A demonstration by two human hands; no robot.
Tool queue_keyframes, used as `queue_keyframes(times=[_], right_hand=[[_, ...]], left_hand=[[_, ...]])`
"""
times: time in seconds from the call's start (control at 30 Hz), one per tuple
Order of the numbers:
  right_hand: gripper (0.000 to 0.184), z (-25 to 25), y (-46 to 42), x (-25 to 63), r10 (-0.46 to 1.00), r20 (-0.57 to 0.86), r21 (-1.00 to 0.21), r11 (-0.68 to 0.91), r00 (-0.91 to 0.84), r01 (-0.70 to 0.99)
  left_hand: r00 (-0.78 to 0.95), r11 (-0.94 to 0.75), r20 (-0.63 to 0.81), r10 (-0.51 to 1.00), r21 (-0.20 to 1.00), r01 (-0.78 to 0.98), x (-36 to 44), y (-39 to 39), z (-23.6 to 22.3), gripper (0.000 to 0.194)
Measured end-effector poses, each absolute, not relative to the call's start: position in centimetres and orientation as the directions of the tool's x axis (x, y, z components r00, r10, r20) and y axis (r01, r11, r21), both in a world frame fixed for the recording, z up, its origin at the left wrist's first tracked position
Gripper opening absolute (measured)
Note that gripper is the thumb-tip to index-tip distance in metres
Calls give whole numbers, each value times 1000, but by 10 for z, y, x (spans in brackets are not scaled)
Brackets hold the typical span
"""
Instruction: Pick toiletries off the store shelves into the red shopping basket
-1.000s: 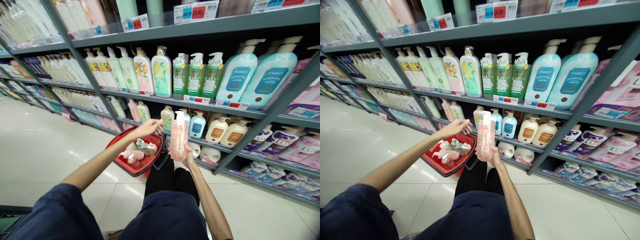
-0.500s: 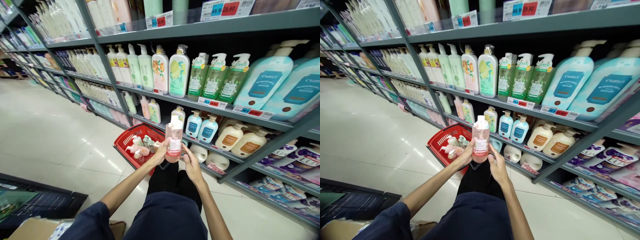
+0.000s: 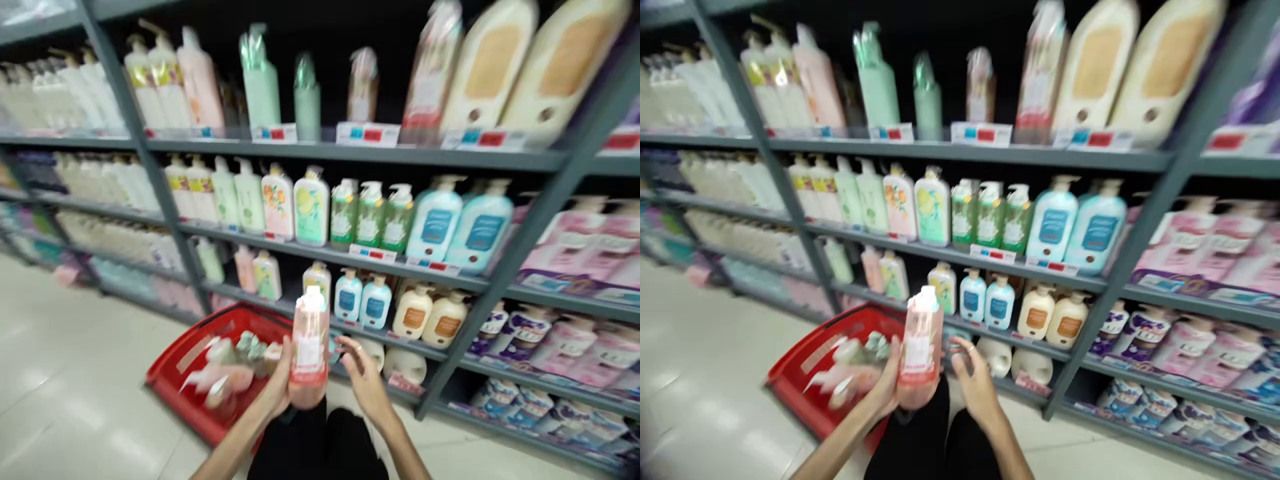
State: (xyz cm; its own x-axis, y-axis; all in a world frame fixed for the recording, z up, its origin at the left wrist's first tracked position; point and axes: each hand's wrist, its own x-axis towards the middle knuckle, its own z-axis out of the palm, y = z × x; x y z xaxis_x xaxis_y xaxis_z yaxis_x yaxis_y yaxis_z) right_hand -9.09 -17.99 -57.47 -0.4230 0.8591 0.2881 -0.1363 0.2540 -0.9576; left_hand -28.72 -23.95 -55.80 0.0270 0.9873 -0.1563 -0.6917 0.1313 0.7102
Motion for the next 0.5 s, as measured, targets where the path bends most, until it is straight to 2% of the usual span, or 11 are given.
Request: queue_keyframes(times=[0.17,0.33,0.5], right_hand=[[87,-542,-167,-86,820,391,-908,269,-418,-320],[74,-510,-166,-60,849,379,-915,286,-367,-284],[70,-446,-161,-34,864,471,-867,416,-178,-276]], left_hand=[[97,142,-105,990,818,-557,-268,-216,-556,94],[154,-56,104,983,956,-288,-228,-202,-526,95],[272,-300,314,910,949,-94,-211,-177,-459,90]])
